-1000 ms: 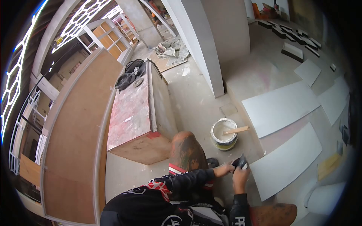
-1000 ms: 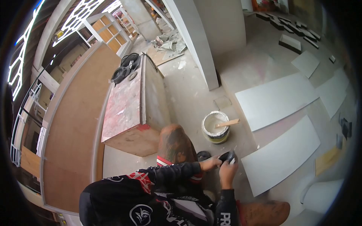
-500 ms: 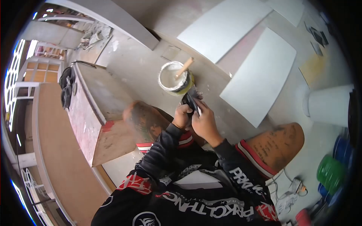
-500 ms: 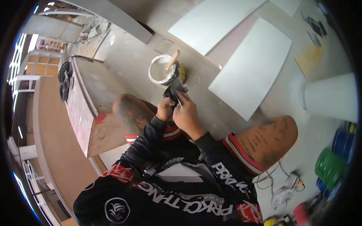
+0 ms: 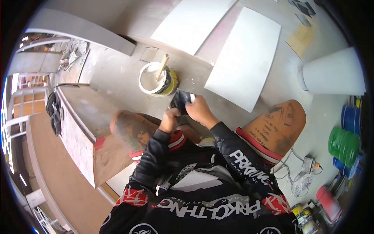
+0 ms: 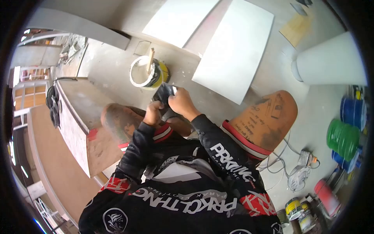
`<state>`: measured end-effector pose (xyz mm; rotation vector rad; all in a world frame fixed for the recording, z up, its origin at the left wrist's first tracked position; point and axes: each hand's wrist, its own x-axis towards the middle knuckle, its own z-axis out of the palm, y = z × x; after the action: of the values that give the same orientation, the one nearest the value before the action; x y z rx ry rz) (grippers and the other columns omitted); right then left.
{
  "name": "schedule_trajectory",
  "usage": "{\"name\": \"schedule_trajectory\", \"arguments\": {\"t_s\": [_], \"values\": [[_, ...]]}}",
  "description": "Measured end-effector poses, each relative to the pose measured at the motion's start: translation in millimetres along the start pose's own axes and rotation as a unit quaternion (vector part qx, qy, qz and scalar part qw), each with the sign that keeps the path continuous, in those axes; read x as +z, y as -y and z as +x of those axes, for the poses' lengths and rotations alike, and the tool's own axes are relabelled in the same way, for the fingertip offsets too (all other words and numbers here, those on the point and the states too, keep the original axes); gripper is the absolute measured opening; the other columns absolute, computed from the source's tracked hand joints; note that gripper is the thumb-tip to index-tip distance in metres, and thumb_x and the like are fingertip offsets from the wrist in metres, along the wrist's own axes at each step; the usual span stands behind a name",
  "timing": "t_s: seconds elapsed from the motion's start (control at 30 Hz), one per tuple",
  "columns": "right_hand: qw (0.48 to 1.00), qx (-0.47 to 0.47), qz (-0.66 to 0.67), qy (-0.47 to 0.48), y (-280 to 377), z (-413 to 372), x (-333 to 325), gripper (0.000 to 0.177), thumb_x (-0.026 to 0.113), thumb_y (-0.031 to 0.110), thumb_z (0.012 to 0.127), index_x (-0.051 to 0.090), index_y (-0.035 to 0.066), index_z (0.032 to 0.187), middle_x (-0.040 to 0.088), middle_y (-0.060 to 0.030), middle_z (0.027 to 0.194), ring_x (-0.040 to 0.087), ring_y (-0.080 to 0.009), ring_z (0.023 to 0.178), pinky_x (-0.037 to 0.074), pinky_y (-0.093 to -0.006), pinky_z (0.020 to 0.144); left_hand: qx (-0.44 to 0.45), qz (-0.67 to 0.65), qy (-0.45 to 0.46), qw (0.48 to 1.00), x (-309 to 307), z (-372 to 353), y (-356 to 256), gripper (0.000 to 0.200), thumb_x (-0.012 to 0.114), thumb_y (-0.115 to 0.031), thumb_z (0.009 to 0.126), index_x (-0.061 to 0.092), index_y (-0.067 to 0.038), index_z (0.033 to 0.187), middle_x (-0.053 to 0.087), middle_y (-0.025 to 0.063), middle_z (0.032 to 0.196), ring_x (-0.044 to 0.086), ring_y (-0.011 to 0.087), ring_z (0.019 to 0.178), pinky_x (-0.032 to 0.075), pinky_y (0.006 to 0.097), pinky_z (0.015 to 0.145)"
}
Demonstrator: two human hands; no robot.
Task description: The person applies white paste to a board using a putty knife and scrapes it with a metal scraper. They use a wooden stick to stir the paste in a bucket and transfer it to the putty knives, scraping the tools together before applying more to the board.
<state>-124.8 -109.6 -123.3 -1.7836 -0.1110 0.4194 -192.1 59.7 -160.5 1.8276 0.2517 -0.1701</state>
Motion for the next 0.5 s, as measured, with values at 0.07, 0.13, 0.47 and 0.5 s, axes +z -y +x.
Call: {"name": "schedule_trajectory", "arguments": {"t_s": [0.07,0.13,0.47,0.5], "values": [[0.999,-0.010,0.012,-0.029,5.0,0.7,-2.7,0.026,0.057,0.008,0.078,0.063,-0.003,0.101,0.063,-0.0291,0.089,0.060,-0.0448,0.092,0.048,-0.0473,0.082,0.130,0.191,-0.061,0.971,-7.6,5.6,-5.9,0.012,0.050,-0.003,0.075,0.060,-0.001,0.070,0.057,0.0072,0.068,0.053,0.0172,0.062,0.041,0.0288,0.060],[0.997,-0.003,0.006,-0.072,1.9,1.3,-12.4,0.035,0.067,0.015,0.077,0.059,-0.004,0.105,0.062,-0.0299,0.097,0.059,-0.0465,0.095,0.048,-0.0469,0.083,0.063,0.162,-0.129,0.976,-9.0,2.7,-31.4,0.016,0.048,-0.004,0.081,0.062,0.002,0.078,0.059,0.0077,0.072,0.053,0.0150,0.063,0.043,0.0285,0.060],[0.659,0.493,0.550,0.145,-23.7,-7.7,5.2,0.038,0.053,0.052,0.091,0.052,0.015,0.079,0.036,0.0067,0.051,0.029,-0.0040,0.035,0.022,-0.0176,0.030,0.118,0.261,-0.030,0.958,45.1,-21.7,-104.1,0.061,0.047,0.009,0.077,0.042,0.002,0.137,0.060,0.0260,0.113,0.062,0.0314,0.102,0.048,0.0371,0.085],[0.630,0.444,0.590,0.241,-37.1,-21.5,5.7,0.045,0.057,0.056,0.087,0.053,0.015,0.070,0.038,0.0062,0.048,0.035,-0.0056,0.035,0.026,-0.0191,0.031,-0.059,0.245,-0.033,0.967,35.3,-13.5,-113.9,0.059,0.048,0.007,0.077,0.044,0.001,0.136,0.065,0.0247,0.103,0.066,0.0294,0.089,0.050,0.0377,0.077]]}}
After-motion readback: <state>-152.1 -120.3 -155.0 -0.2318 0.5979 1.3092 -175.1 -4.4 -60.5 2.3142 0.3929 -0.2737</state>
